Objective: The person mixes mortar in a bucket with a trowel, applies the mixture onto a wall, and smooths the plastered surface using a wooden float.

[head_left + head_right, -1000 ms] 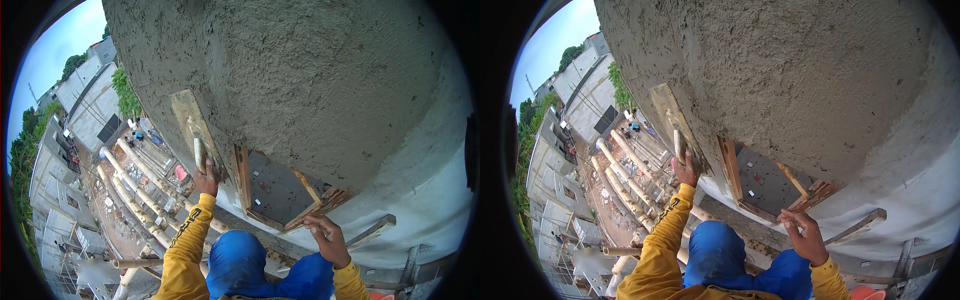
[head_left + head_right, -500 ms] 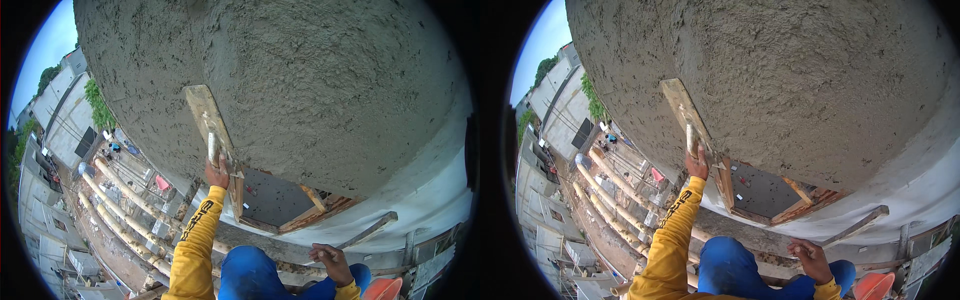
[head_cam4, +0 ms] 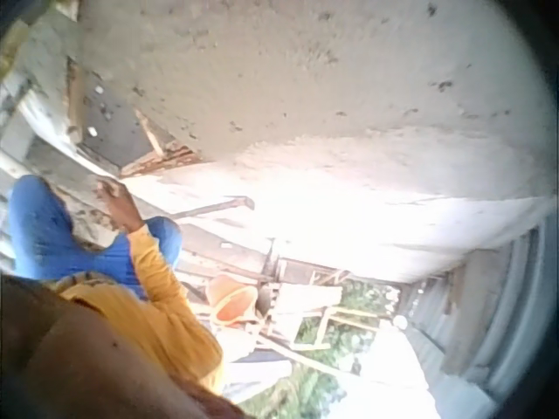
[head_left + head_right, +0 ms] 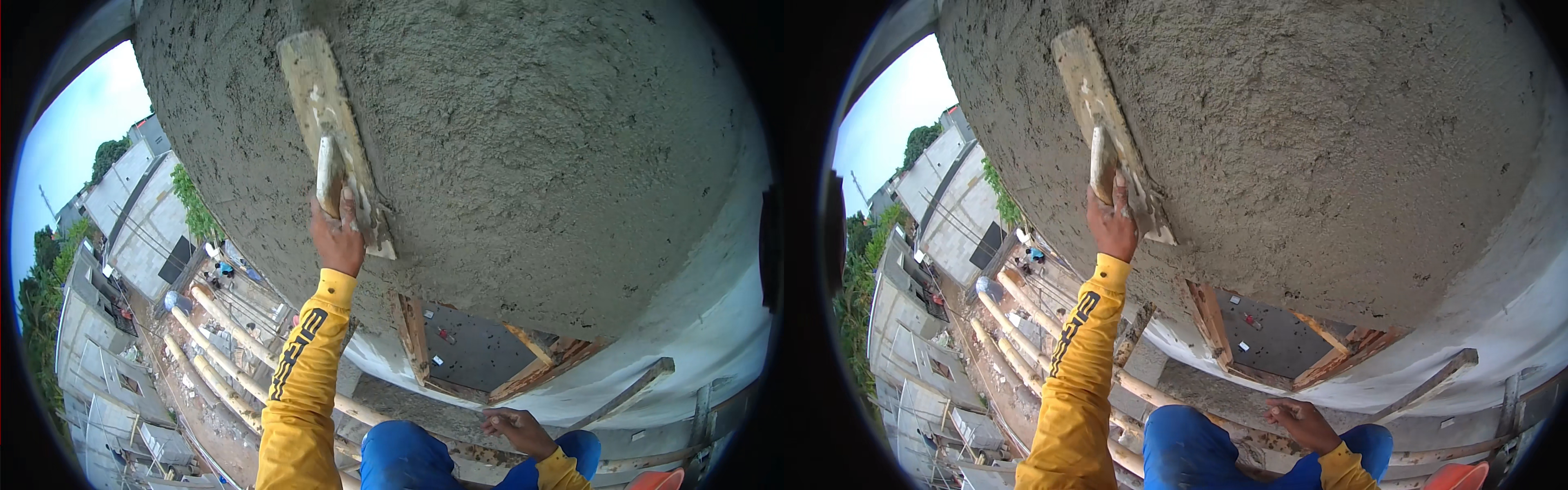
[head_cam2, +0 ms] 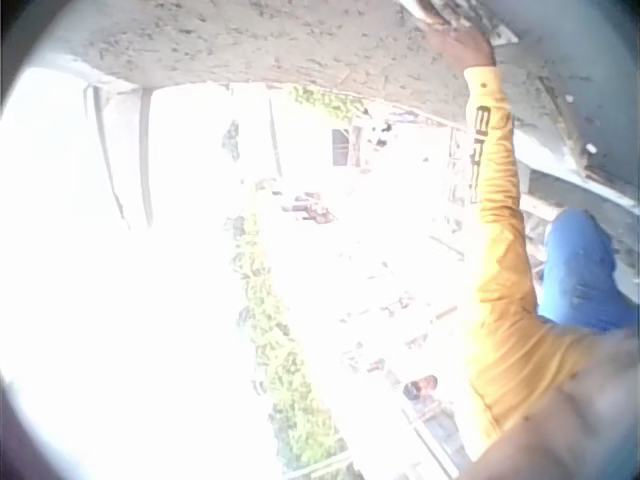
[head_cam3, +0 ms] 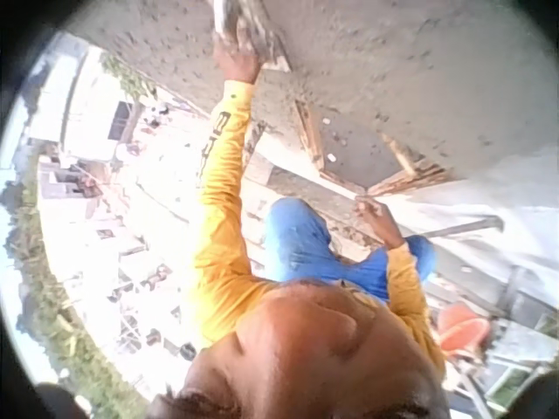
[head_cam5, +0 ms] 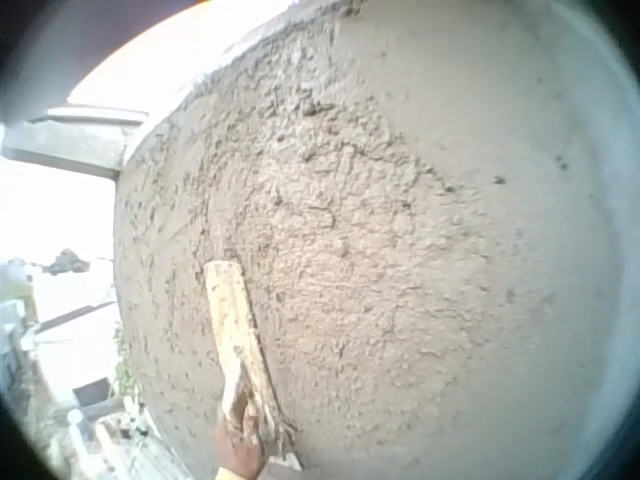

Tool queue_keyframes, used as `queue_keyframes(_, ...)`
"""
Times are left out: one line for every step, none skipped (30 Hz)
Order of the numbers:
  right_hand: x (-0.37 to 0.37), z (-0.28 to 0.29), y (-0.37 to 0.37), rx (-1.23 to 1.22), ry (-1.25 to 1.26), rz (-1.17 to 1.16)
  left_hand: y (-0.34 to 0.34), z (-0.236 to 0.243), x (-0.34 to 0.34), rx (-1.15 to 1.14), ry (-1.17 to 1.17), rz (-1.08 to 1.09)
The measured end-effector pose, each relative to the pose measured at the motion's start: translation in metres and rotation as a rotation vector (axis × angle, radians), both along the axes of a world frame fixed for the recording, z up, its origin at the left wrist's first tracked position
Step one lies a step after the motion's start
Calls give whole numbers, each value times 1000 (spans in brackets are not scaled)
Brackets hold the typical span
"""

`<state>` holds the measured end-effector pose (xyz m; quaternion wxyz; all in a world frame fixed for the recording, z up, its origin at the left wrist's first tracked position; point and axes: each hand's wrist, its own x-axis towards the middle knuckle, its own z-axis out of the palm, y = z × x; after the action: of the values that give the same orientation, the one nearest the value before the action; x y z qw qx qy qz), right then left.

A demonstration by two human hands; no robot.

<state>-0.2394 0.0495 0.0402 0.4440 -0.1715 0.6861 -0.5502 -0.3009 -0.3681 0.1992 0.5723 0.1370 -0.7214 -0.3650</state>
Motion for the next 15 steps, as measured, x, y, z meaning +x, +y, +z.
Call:
queue_keyframes(-1,-8,3,37,-36,2,2,-30,7,74,-70,7)
queue_keyframes(1,-20,4,39,-94,2,-13,-74,15,79,-45,11)
queue_keyframes(1,-39,12,66,-97,0,-12,-107,18,109,-68,47)
queue_keyframes(0,-55,22,155,-76,57,-9,-121,22,143,-96,86)
queue_keyframes(-2,-63,30,251,-54,106,-7,-115,18,130,-82,91)
queue_keyframes(-6,-72,34,306,15,178,-6,-108,16,151,-45,53)
queue_keyframes(-7,-76,39,365,83,255,-4,-101,17,174,-10,20)
queue_keyframes(3,-83,41,127,436,159,-1,-76,16,151,-89,92)
queue_keyframes(2,-89,42,121,441,162,0,-48,13,137,-61,53)
queue_keyframes(0,-90,39,116,409,142,-1,-16,13,118,-35,20)
queue_keyframes(-1,-93,36,113,376,122,-4,17,10,64,-2,53)
queue_keyframes(-1,-108,33,46,185,35,-7,52,5,12,32,80)
queue_keyframes(-1,-101,28,35,182,48,-16,86,3,-40,60,78)
queue_keyframes(-2,-86,23,92,209,60,-24,116,1,-91,89,72)
queue_keyframes(-2,-78,21,153,236,64,-31,141,-1,-97,88,73)
